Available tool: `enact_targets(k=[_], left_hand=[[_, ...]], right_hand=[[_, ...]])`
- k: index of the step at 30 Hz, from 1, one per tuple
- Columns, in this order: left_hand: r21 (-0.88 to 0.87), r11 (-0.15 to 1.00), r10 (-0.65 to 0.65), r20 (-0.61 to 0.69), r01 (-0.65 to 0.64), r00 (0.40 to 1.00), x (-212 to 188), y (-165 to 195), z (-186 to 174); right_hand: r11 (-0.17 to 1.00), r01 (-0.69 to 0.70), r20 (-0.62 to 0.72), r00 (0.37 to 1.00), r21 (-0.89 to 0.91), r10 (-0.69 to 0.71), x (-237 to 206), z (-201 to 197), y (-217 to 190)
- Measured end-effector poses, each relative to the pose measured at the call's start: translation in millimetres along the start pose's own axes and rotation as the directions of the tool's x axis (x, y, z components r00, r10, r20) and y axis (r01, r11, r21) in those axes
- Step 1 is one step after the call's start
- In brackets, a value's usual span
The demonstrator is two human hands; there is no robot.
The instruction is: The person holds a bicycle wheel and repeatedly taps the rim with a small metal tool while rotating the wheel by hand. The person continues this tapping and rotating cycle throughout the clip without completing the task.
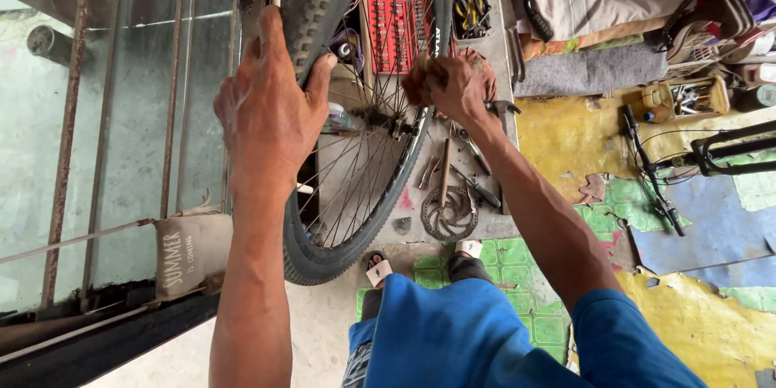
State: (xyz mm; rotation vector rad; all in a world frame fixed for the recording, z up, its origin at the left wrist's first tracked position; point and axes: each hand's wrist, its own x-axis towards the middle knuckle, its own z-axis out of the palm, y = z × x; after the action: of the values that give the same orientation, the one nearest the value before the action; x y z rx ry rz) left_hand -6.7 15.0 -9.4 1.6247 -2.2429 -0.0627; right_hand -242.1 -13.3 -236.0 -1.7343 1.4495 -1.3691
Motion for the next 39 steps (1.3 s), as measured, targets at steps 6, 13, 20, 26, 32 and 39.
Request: enact_targets(k=[6,13,20,26,32,39], left_hand=[[0.015,1.000,-0.019,-0.001,0.019,1.000,3,-6,6],[0.066,0.997,0.052,-0.062,-0.047,0.997,-1,-12,10],[0.008,1.000,0.010,-0.016,-0.009,1.000,-5,-7,12],[0.059,0.995,0.084,-0.050,-0.081,0.995,-2,13,10],[0.034,0.999,0.005,0.038,-0.007,0.999,-6,36,6],[0.015,0.995,0.096,-0.029,-0.096,0.995,-15,53,10]], right_hand=[[0.974,0.227,0.089,0.970,-0.009,-0.226,-27,22,15],[0.907,-0.421,0.202,0.890,0.023,0.408,-41,-1,23],[0.982,-0.040,-0.057,0.997,0.187,0.051,-74,29,18],[0.943,0.182,0.057,0.983,-0.278,-0.173,-83,27,6],[0.946,0.094,0.150,0.987,-0.309,-0.049,-79,-11,-1],[0.889,0.265,0.086,0.964,-0.373,-0.251,-111,16,-42]])
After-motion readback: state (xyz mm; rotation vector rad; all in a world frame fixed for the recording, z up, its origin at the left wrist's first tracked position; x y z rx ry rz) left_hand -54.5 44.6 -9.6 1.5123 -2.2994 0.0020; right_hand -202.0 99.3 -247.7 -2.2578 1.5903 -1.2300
